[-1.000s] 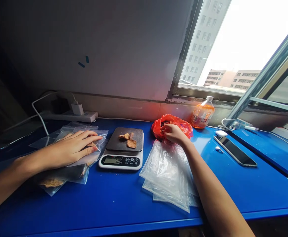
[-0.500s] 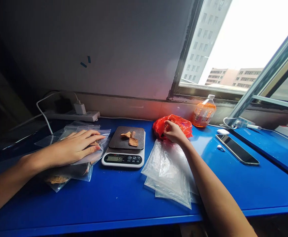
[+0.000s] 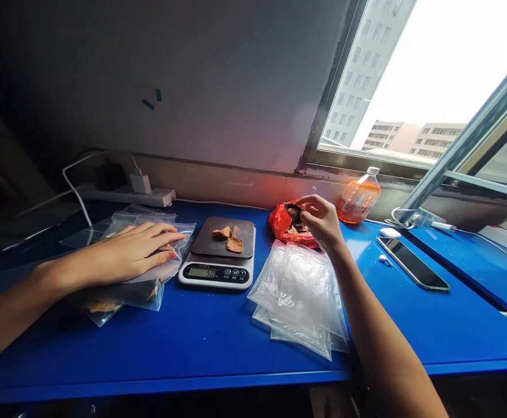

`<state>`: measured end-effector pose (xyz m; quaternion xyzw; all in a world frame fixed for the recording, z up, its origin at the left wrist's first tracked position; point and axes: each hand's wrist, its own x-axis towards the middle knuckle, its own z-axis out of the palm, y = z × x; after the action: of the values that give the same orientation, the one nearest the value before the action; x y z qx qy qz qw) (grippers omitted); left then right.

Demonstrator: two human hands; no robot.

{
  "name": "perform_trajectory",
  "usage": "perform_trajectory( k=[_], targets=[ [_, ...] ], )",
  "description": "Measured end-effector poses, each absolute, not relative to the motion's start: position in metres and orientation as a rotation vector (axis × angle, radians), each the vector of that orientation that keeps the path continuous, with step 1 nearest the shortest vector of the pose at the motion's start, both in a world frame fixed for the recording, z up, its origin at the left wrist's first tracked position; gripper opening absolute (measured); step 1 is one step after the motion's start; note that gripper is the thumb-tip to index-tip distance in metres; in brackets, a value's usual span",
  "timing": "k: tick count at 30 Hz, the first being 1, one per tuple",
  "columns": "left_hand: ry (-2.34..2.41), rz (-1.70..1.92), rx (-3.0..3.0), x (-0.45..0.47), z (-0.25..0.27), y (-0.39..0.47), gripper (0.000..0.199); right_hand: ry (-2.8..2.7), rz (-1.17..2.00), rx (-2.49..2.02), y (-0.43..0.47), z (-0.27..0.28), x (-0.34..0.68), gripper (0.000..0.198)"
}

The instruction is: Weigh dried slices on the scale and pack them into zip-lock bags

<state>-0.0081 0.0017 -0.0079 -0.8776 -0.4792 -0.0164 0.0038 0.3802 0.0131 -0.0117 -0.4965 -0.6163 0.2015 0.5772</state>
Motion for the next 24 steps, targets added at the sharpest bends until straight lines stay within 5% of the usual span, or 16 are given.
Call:
perform_trajectory(
  k=[6, 16, 24],
  targets=[
    [-1.510, -0.060, -2.761, -0.009, -0.010, 0.001, 0.055, -1.818, 0.632, -1.233, 0.013, -0.034, 0.322, 0.022],
    [-1.517, -0.012, -2.770, -0.008, -0.008, -0.002, 0.056, -1.977, -0.162, -1.216, 0.008, -0.042, 0.296, 0.017],
    [-1.520, -0.022, -2.779, -0.009, -0.008, -0.002, 0.056, -1.794, -0.294, -1.353, 0.009, -0.038, 0.311, 0.019]
  ],
)
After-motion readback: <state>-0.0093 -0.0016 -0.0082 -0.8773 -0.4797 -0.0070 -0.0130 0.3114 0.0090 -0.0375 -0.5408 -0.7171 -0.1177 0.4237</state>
